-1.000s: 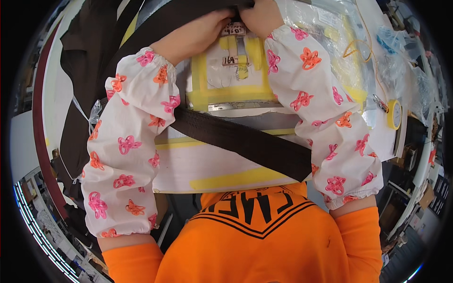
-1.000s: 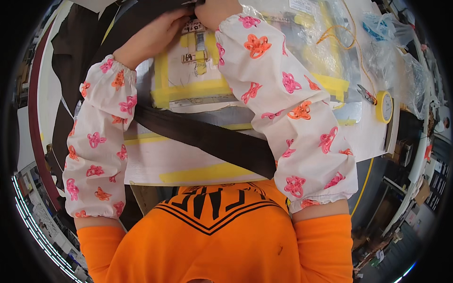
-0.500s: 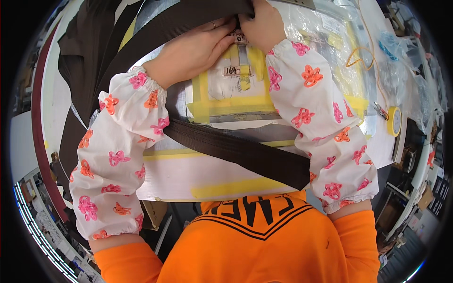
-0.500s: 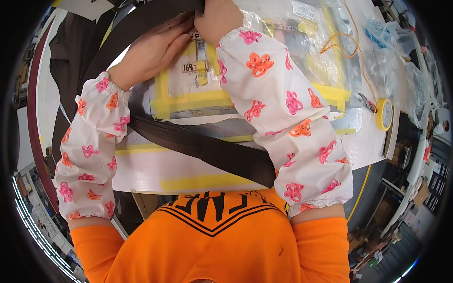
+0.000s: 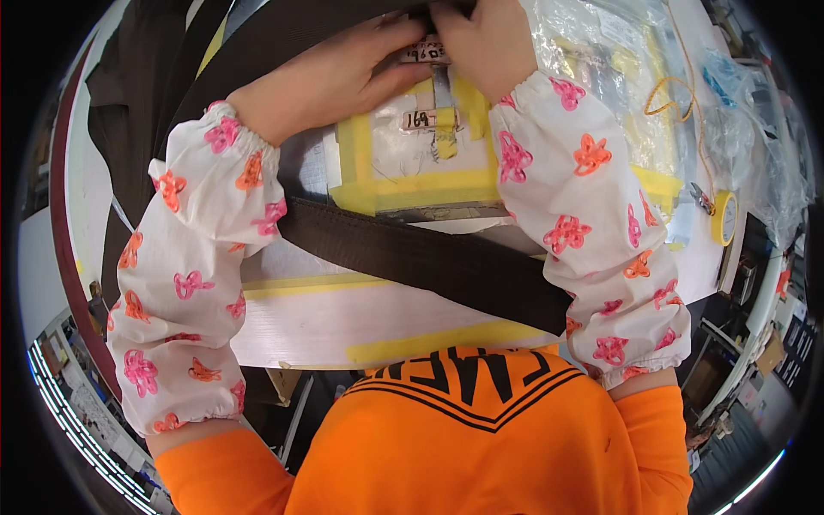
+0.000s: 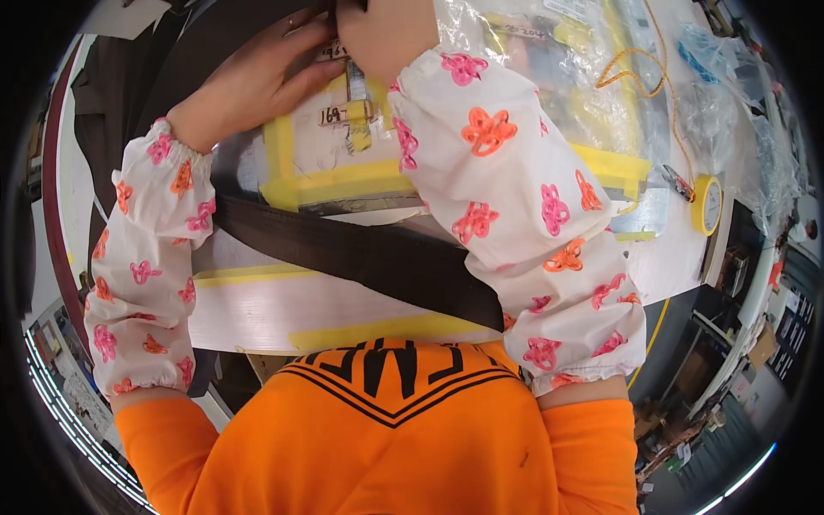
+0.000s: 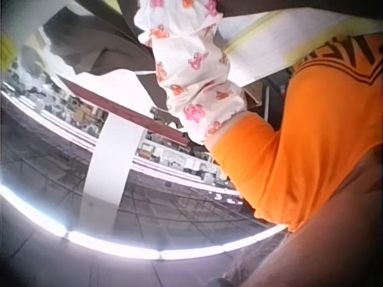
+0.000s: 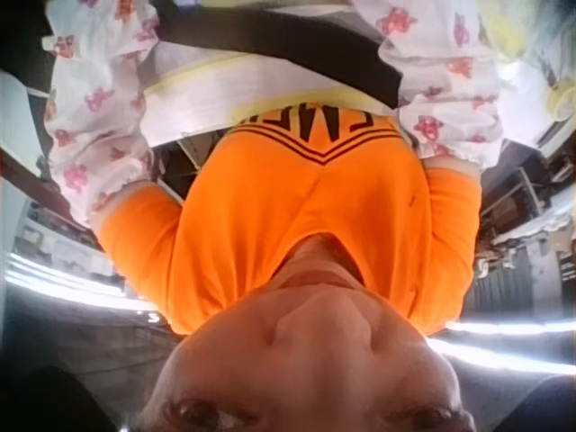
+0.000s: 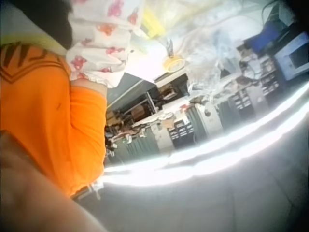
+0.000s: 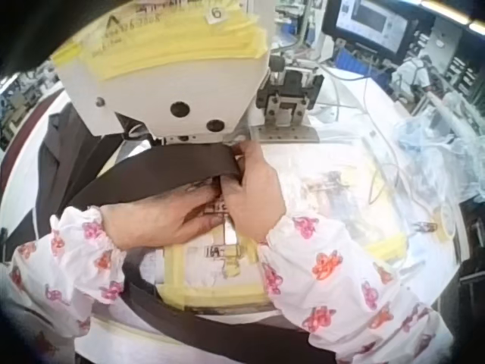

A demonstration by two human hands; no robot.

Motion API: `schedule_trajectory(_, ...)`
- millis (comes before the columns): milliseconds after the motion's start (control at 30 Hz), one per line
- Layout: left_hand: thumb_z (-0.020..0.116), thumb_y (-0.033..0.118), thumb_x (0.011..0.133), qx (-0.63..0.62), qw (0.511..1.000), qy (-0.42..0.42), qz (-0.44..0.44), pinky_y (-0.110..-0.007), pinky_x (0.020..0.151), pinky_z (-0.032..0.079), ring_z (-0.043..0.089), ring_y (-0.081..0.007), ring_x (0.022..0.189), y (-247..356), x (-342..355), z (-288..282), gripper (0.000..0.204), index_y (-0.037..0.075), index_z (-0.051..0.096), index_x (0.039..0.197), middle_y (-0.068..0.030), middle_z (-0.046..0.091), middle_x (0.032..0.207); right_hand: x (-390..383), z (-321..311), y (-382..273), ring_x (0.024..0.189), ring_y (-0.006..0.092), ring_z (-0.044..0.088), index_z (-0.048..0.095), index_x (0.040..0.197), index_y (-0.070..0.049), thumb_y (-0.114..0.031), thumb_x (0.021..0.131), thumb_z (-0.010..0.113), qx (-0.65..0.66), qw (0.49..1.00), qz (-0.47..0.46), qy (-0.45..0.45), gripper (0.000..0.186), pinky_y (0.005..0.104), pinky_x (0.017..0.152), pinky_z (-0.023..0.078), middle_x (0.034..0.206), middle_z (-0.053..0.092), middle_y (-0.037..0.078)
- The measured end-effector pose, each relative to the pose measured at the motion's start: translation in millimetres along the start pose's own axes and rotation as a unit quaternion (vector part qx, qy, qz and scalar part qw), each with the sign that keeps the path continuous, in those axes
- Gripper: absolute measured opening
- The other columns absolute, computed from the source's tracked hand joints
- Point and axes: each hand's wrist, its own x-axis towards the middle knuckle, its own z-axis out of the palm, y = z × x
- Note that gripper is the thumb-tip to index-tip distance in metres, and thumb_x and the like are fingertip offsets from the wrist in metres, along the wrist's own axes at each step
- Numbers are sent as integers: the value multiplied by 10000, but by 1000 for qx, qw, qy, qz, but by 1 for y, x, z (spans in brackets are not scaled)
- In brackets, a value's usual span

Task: Sewing hardware and labels onto fabric or leather straps using an industrial sewing machine.

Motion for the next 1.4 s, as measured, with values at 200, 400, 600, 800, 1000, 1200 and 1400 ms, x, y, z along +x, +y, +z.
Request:
schedule_trajectory(200, 571, 201, 849, 92, 994, -63, -14, -423, 799, 442, 534, -380, 950, 32, 11, -32, 270, 12, 557, 1040, -235, 529, 1081, -22, -21, 2, 925, 404, 556, 500, 1145, 77, -21, 825, 490, -33, 977, -189, -88, 335, 394, 789, 461, 1031, 570, 293)
schedule_trajectory(400, 558, 216, 869, 175, 983, -33, -43, -376, 673, 470, 582, -346, 791, 22, 1, -20, 218, 19, 555, 962, -143, 591, 854, -24, -18, -18, 877, 324, 559, 579, 1022, 83, -49, 731, 545, -257, 938, -191, -134, 321, 382, 754, 455, 995, 607, 227)
schedule_trajectory(600, 547, 79, 813, 189, 974, -89, -85, -376, 669, 478, 603, -334, 765, 86, 2, -35, 175, 2, 573, 967, -150, 617, 841, -14, -13, -47, 914, 257, 552, 633, 906, -2, -92, 705, 557, -490, 822, -161, -241, 234, 339, 725, 417, 862, 635, 97)
schedule_trajectory(800, 510, -18, 771, 328, 945, 2, -9, -347, 849, 483, 571, -318, 1028, 48, -8, -35, 342, 18, 572, 1106, -155, 580, 1156, -18, -7, -32, 945, 198, 571, 639, 970, -43, -122, 739, 583, -499, 820, -209, -184, 250, 341, 737, 408, 1116, 617, 78)
schedule_trajectory(1000, 540, 61, 783, 308, 951, 18, 26, -345, 845, 484, 592, -271, 991, 18, -11, -33, 301, 42, 606, 1076, -117, 607, 1123, -12, -13, -35, 948, 222, 567, 596, 1094, -84, -76, 754, 530, -451, 844, -180, -227, 347, 364, 763, 405, 1211, 575, 47)
schedule_trajectory(1200, 589, 94, 782, 190, 980, -11, 50, -368, 836, 473, 601, -268, 947, 3, 4, -38, 191, 45, 636, 961, -95, 626, 1093, 7, -47, -22, 916, 250, 558, 577, 1151, -82, -49, 754, 517, -327, 867, -193, -324, 403, 367, 769, 409, 1258, 543, 62)
schedule_trajectory(1400, 595, 62, 771, 107, 990, 90, -4, -387, 828, 451, 597, -270, 950, 5, -4, -18, 179, 58, 619, 949, -64, 624, 1108, -16, -37, -14, 931, 189, 547, 598, 1134, -72, -89, 769, 510, -390, 855, -258, -226, 376, 349, 779, 372, 1236, 561, 37)
